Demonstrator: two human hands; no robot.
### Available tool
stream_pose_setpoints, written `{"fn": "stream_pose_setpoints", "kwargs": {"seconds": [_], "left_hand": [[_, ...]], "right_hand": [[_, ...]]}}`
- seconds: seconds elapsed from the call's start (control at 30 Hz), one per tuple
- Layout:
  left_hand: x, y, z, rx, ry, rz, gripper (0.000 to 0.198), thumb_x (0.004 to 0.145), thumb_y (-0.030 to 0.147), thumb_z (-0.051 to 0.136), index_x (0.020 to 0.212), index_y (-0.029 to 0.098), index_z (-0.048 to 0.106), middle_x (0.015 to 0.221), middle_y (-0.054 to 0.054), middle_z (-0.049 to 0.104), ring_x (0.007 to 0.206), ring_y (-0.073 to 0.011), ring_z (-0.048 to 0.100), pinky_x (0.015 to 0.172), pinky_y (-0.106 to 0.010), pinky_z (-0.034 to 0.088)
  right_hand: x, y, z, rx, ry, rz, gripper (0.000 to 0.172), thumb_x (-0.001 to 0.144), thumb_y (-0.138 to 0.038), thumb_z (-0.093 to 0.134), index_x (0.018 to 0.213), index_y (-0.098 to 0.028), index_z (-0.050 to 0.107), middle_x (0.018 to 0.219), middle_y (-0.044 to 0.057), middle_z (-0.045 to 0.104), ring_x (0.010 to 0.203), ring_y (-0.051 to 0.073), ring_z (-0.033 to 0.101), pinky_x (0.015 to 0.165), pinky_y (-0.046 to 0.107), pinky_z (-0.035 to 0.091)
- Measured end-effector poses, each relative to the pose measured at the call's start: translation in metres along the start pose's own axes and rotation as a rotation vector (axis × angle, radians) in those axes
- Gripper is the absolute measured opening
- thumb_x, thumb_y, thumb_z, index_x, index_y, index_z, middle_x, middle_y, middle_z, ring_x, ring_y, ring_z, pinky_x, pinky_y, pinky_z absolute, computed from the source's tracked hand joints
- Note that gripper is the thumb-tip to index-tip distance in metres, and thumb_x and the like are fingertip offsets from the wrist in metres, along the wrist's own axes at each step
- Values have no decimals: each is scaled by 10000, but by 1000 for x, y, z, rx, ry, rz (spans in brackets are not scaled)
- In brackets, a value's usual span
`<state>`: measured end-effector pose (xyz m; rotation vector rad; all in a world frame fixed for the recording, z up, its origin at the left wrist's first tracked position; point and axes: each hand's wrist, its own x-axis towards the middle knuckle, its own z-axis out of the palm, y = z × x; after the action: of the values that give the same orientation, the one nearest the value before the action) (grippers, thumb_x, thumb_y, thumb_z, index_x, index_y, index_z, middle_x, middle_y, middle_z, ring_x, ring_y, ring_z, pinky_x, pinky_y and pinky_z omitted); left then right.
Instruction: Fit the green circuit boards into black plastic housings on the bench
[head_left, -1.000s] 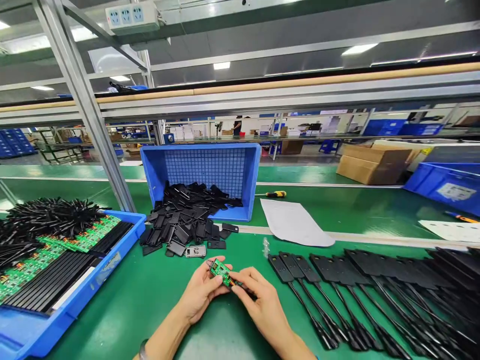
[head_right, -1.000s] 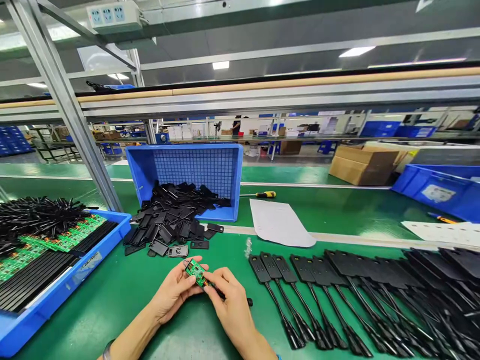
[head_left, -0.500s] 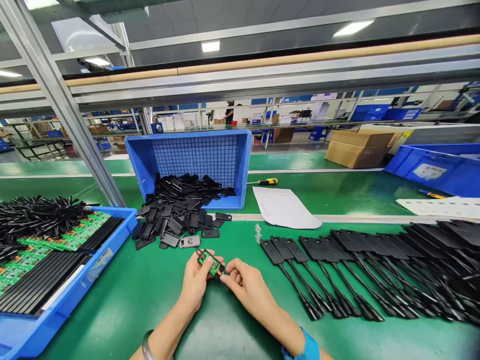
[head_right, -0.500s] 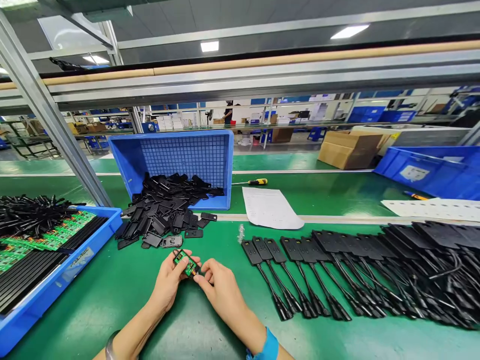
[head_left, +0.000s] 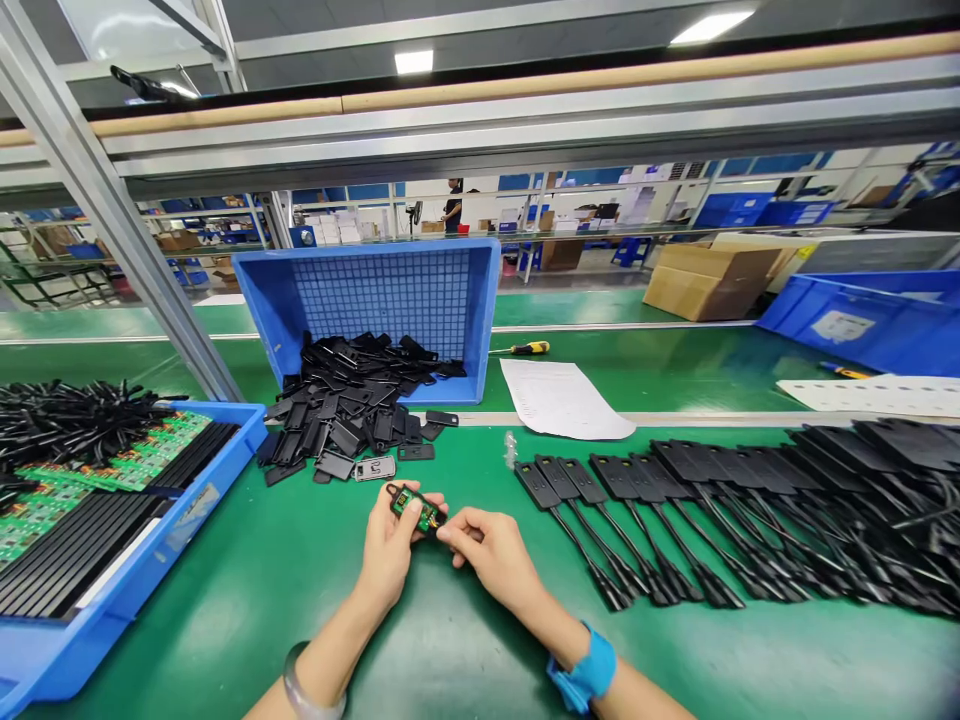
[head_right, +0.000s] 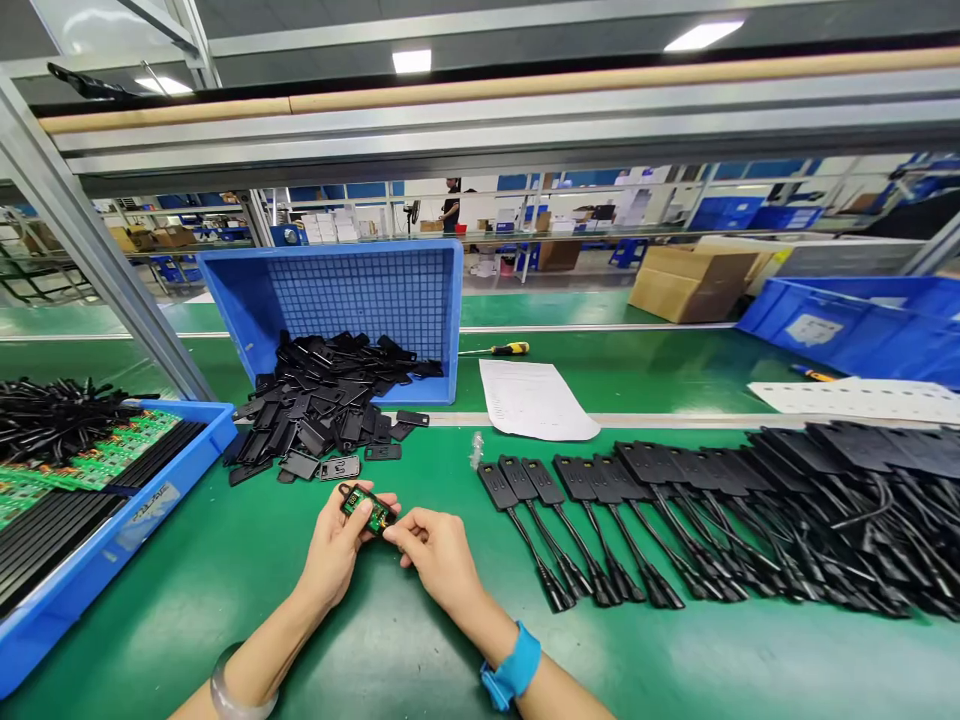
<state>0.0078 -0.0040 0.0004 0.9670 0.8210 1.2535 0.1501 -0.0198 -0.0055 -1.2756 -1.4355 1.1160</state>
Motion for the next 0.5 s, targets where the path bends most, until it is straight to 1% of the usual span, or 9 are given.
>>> {"fn": "stream_pose_setpoints", "kwargs": {"seconds": [0.07, 0.17, 0.37, 0.43, 0.5], "left_hand": [[0, 0, 1, -12, 13, 13, 426, 754, 430, 683, 1017, 179, 459, 983, -119, 690, 905, -255, 669, 783, -386, 531], [-1, -1, 1, 3, 15, 25, 408, 773, 425, 666, 1021, 178, 456, 985, -116, 690, 920, -250, 665, 802, -388, 525], [-4, -1, 4, 99, 29, 89, 383, 787, 432, 651, 1004, 170, 477, 986, -119, 689, 932, -235, 657, 857, -384, 500], [-3, 2, 5, 93, 32, 75, 396, 772, 433, 664, 1004, 167, 484, 946, -108, 695, 878, -224, 667, 844, -373, 502], [-2, 5, 5, 79, 29, 12, 424, 749, 437, 678, 1015, 162, 495, 862, -83, 698, 779, -205, 670, 764, -334, 517]], "right_hand": [[1, 0, -1, 13, -19, 32, 267, 747, -414, 584, 619, -179, 588, 475, -14, 553, 449, 131, 510, 482, 222, 368], [2, -2, -2, -24, -29, 33, 267, 730, -410, 591, 603, -175, 589, 480, -15, 543, 451, 127, 502, 478, 221, 357], [4, -5, -2, -186, 33, -4, 270, 773, -362, 589, 579, -181, 540, 478, -32, 522, 459, 110, 447, 465, 217, 310], [3, -7, -3, -193, -3, -34, 266, 780, -342, 603, 580, -179, 540, 491, -38, 523, 470, 106, 443, 468, 213, 308], [2, -8, -5, -205, -56, -103, 286, 775, -343, 633, 563, -179, 534, 496, -46, 510, 476, 102, 436, 472, 211, 310]]}}
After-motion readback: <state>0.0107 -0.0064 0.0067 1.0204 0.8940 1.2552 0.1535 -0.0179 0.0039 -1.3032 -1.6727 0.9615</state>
